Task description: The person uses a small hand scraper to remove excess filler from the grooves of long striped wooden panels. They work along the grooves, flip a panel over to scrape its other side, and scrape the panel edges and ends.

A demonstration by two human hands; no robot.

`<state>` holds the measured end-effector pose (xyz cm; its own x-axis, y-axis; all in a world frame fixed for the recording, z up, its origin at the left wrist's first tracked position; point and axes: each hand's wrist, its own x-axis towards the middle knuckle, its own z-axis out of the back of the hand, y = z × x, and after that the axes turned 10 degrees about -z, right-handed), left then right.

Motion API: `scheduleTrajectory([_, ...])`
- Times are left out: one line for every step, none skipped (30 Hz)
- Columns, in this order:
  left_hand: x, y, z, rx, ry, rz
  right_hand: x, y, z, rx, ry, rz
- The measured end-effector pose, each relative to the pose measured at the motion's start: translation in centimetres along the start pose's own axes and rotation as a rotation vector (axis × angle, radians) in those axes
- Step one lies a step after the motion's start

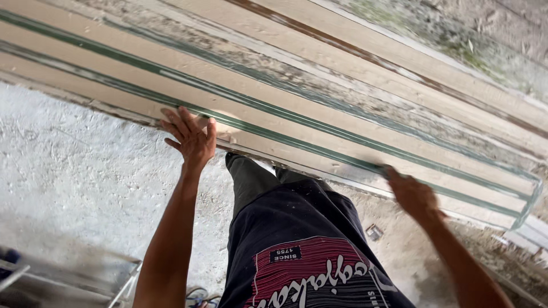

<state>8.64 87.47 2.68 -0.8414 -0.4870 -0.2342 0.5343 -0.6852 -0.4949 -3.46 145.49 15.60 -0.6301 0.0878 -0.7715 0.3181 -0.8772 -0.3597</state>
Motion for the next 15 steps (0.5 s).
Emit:
scheduleTrajectory([-0.2, -1.0, -0.6, 0.026, 0.003, 0.029, 0.1, -2.9, -1.4, 0.011, 0.002, -0.042])
scheduleTrajectory([-0.3, -2.3, -1.6, 0.051, 0.004, 0.052, -0.1, -5.0, -2.5, 0.025, 0.003, -0.089])
scheduleTrajectory([-0.3, -3.8, -3.0, 0.074, 0.004, 0.07, -0.1, -6.2, -3.0, 0.093, -0.02, -0.062])
scheduleTrajectory([-1.0, -5.5, -4.6, 0.13, 0.008, -0.015, -0.1, -6.6, -3.2, 0.16, -0.039, -0.043])
scheduleTrajectory([-2.3, -7.5, -6.5, 0.181, 0.008, -0.097, -0.1, -5.8, -2.8, 0.222, -0.063, -0.023])
scheduleTrajectory([-3.0, -9.2, -8.2, 0.238, 0.001, -0.177, 0.0, -4.6, -2.2, 0.181, -0.147, 0.122])
scheduleTrajectory([-3.6, -11.1, -10.1, 0.221, 0.089, -0.197, 0.1, -2.2, -1.1, 0.137, -0.227, 0.273])
scheduleTrajectory([-4.3, -13.4, -12.1, 0.203, 0.177, -0.212, 0.3, 0.4, 0.1, 0.102, -0.137, 0.314])
scheduleTrajectory([-4.6, -15.0, -13.6, 0.187, 0.261, -0.225, 0.3, 3.5, 1.4, 0.07, 0.045, 0.312])
scheduleTrajectory([-4.8, -16.1, -14.4, 0.16, 0.258, -0.221, 0.5, 6.4, 2.6, 0.222, -0.387, 0.557])
scheduleTrajectory([-5.0, -17.1, -15.2, 0.13, 0.257, -0.213, 0.6, 9.2, 3.7, 0.219, -0.114, 0.438])
scheduleTrajectory([-5.0, -17.8, -15.7, 0.101, 0.25, -0.207, 0.7, 11.4, 4.5, 0.354, -0.231, 0.52])
scheduleTrajectory([-4.9, -18.0, -15.6, 0.104, 0.252, -0.214, 0.8, 12.8, 5.0, 0.374, -0.339, 0.517])
scheduleTrajectory([-4.7, -17.9, -15.2, 0.103, 0.263, -0.218, 0.8, 13.3, 5.1, 0.39, -0.439, 0.51])
scheduleTrajectory([-4.7, -17.7, -14.8, 0.102, 0.27, -0.224, 1.0, 12.8, 4.7, 0.347, -0.328, 0.496])
